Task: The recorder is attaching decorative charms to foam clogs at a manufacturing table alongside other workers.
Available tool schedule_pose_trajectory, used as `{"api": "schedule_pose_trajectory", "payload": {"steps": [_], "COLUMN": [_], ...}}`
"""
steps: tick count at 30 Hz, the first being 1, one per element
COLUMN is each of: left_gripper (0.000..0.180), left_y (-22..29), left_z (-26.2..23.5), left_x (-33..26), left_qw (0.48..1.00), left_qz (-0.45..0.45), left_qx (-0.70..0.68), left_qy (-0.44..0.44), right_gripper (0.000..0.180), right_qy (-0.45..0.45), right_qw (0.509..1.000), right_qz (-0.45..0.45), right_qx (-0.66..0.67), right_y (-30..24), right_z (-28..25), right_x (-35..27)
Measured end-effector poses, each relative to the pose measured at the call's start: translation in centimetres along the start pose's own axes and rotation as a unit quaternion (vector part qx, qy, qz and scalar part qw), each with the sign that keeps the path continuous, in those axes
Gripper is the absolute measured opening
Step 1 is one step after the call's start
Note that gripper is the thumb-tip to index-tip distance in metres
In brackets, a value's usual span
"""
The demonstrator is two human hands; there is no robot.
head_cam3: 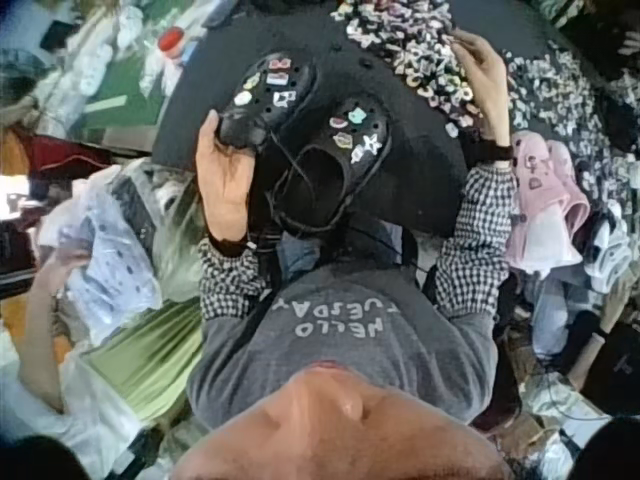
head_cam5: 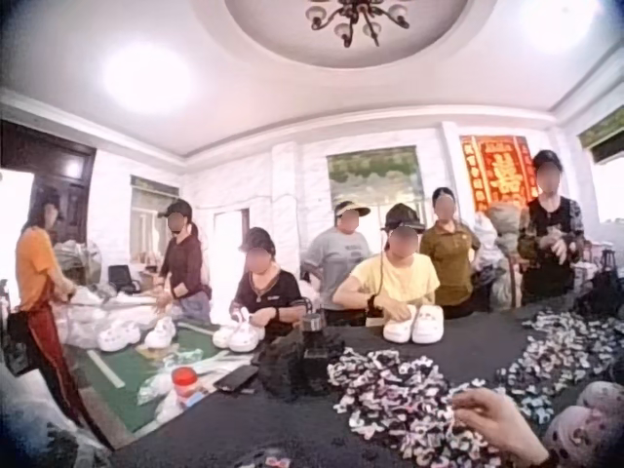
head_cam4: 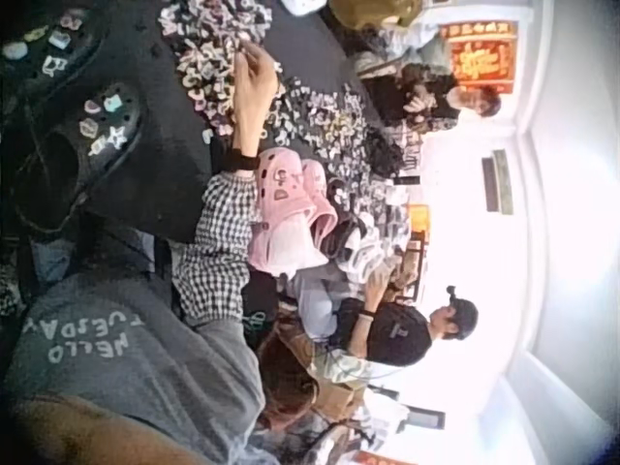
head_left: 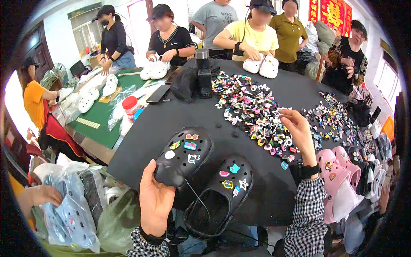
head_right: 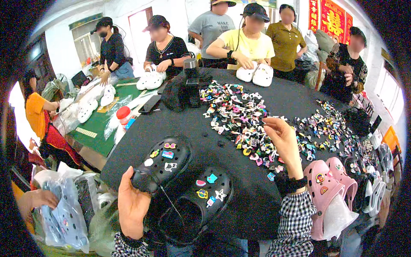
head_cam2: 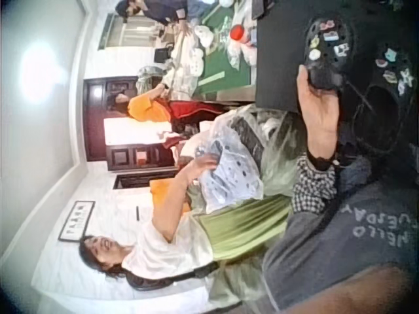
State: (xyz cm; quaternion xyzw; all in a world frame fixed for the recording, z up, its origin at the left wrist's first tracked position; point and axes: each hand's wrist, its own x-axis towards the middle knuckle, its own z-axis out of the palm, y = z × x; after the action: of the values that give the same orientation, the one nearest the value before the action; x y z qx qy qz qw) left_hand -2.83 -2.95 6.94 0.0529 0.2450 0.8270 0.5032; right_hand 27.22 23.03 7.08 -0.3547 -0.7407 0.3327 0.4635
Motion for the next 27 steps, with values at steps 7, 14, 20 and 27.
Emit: {"api": "schedule_pose_trajectory", "payload": {"steps": [7, 14, 20, 27], "left_gripper": [0.027, 0.021, 0.020, 0.036], "left_y": [-0.5, 0.3, 0.4, 1.9], "left_z": [-2.2, -3.0, -2.8, -2.5], "left_x": [2.2, 2.0, 1.6, 0.3], "left_qw": [0.999, 0.998, 0.997, 0.986], "left_qz": [0.001, -0.014, -0.021, -0.041], "left_qx": [0.024, -0.015, -0.011, 0.106], "left_qy": [-0.035, -0.061, -0.071, -0.119], "right_gripper": [0.022, 0.019, 0.019, 0.018], "right_qy": [0.023, 0.042, 0.021, -0.047], "right_qw": [0.996, 0.994, 0.996, 0.998], "right_qz": [0.040, 0.020, 0.054, 0.006], "right_qx": [-0.073, -0.094, -0.063, -0.034], "right_y": [2.2, 4.8, 3.6, -0.4], "right_z": [-0.9, -1.1, -1.2, 0.6], "right_x": [-1.1, -1.3, -1.6, -2.2]}}
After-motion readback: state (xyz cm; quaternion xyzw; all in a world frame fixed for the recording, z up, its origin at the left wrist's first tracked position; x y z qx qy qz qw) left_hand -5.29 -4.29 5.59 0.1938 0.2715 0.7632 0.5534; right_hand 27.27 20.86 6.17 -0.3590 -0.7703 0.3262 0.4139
